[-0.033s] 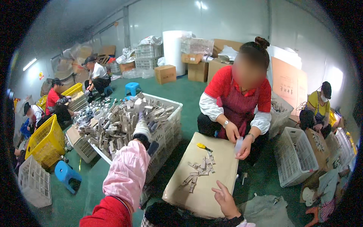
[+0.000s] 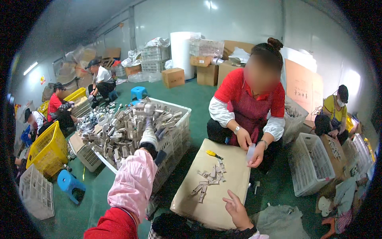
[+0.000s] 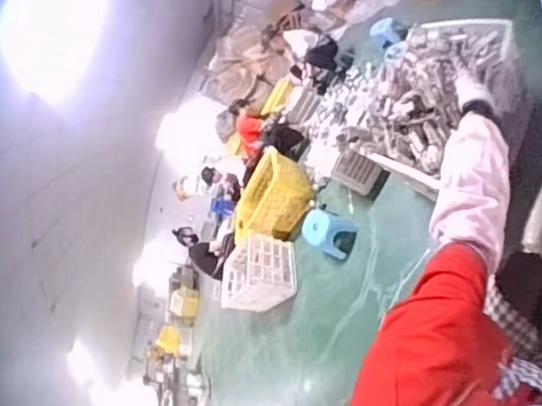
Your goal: Sorting and assembling metal hinges and hardware components on a cardboard box workspace.
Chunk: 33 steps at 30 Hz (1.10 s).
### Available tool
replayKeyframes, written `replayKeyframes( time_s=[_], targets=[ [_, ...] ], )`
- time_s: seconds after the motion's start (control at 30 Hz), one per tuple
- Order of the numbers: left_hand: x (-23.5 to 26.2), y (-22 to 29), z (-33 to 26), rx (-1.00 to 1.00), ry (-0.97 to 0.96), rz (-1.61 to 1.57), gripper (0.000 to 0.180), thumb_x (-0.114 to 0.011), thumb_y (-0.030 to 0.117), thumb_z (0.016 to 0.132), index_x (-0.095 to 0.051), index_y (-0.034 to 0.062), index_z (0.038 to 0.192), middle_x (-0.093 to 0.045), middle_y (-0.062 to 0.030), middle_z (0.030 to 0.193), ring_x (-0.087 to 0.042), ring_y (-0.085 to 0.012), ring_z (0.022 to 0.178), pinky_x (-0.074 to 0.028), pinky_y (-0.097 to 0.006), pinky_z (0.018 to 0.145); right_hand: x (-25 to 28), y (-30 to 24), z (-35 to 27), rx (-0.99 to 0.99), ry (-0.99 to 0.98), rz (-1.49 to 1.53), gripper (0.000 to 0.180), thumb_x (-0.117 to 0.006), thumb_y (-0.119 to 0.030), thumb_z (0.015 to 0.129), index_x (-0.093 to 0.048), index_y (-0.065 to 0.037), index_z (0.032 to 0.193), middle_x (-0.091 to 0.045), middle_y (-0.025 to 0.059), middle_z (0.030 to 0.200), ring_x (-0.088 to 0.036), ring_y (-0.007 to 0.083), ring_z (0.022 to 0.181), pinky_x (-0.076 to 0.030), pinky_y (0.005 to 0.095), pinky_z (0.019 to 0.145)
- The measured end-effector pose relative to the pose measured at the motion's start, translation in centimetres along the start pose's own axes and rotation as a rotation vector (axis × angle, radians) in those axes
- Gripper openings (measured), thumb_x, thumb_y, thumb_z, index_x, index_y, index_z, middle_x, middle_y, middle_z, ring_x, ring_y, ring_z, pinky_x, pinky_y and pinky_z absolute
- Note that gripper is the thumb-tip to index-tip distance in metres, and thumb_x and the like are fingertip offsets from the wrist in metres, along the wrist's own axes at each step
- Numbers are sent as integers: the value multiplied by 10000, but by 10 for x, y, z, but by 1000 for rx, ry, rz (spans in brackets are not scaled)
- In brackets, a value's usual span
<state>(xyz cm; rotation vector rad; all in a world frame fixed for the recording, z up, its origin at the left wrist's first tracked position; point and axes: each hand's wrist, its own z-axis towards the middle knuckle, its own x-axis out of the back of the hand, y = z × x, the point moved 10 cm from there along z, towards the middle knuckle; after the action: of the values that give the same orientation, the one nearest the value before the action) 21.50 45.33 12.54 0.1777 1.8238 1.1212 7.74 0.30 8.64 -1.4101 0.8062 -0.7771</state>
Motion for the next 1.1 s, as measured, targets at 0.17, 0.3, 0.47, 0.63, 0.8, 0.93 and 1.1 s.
replayKeyframes(
  time_s=[0.17, 0.3, 0.47, 0.63, 0.8, 0.93, 1.1],
  targets=[
    [17, -24, -6, 2, 13, 74, 722, -561, 564, 797, -320, 154, 1340, -361, -94, 1345, -420, -295, 1177, -448, -399, 849, -1, -7, -1, 39, -13, -41, 593, -530, -197, 900, -238, 19, 1369, -315, 131, 1371, -435, 250, 1190, -371, 320, 937],
    [36, -26, 5, -17, 20, 80, 643, -570, 533, 807, -339, 214, 1316, -382, -76, 1301, -450, -283, 1111, -458, -389, 819, -8, -3, -5, 58, -44, -22, 552, -525, -135, 894, -268, 32, 1353, -299, 142, 1370, -434, 256, 1192, -364, 342, 965],
    [12, -41, -18, -37, -43, 137, 729, -538, 551, 820, -259, 175, 1378, -325, -81, 1380, -435, -309, 1149, -440, -417, 861, 10, -10, -12, 117, 3, -33, 522, -521, -118, 893, -296, 34, 1339, -316, 146, 1353, -441, 259, 1184, -366, 336, 971],
    [-39, -98, -93, 210, -216, 183, 674, -502, 525, 853, -327, 73, 1322, -414, -125, 1321, -461, -277, 1128, -426, -392, 878, 5, -14, -10, 110, 94, -171, 287, -534, -110, 893, -530, -5, 1160, -591, 59, 1051, -551, 116, 990, -431, 265, 856],
    [-75, -232, -174, 640, -446, 368, 579, -545, 570, 806, -503, 89, 1124, -574, -94, 1034, -554, -254, 938, -484, -426, 758, -9, -30, -29, 142, 1, -227, 271, -556, -161, 884, -562, -16, 1112, -604, 59, 1004, -546, 120, 921, -429, 257, 831],
    [-107, -290, -236, 694, -459, 618, 662, -490, 642, 792, -490, 85, 1150, -557, -92, 1023, -541, -264, 904, -471, -443, 784, -5, -33, -43, 206, -39, -324, 270, -565, -179, 875, -566, -16, 1090, -595, 83, 991, -544, 153, 890, -430, 274, 818],
    [-117, -329, -235, 654, -368, 633, 787, -442, 721, 756, -451, 83, 1216, -527, -102, 1106, -507, -270, 972, -452, -444, 784, 2, -36, -51, 211, -38, -332, 292, -565, -225, 870, -573, -2, 1059, -592, 118, 975, -567, 198, 866, -443, 301, 785]
  ],
)
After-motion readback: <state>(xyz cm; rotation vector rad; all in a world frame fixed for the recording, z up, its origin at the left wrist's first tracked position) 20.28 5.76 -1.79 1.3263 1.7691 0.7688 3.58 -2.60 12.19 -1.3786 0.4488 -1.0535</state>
